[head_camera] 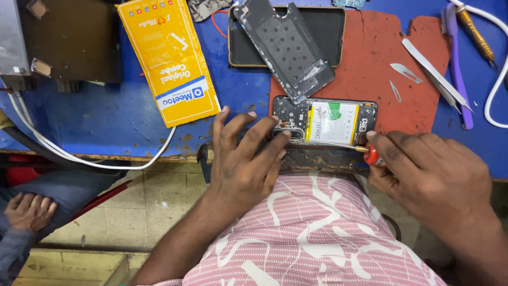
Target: The person disassembles a smartphone, removes the back cover, and uses a hot glue gun and adhesive to reattach internal components. They then reassemble the device and test the screen functionality by connecting a charging cable.
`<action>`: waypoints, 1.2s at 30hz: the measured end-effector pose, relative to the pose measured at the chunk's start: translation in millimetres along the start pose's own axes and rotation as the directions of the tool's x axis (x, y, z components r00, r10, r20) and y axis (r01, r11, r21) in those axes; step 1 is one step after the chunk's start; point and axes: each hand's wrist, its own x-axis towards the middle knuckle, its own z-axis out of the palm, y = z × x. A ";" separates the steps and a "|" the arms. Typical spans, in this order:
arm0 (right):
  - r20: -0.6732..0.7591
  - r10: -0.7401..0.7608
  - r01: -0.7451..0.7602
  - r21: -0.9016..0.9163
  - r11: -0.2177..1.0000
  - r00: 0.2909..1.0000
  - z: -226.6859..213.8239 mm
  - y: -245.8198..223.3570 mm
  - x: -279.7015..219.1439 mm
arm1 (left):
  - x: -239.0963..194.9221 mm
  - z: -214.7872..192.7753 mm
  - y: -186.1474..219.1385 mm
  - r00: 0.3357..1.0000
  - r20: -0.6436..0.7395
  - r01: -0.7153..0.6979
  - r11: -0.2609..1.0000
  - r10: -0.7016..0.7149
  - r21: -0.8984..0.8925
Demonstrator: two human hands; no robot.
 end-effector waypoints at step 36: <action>-0.014 -0.077 0.077 -0.006 0.997 0.997 2.1 7.9 8.3 | 1.4 3.1 -2.3 1.000 0.001 0.018 0.999 -0.018 0.029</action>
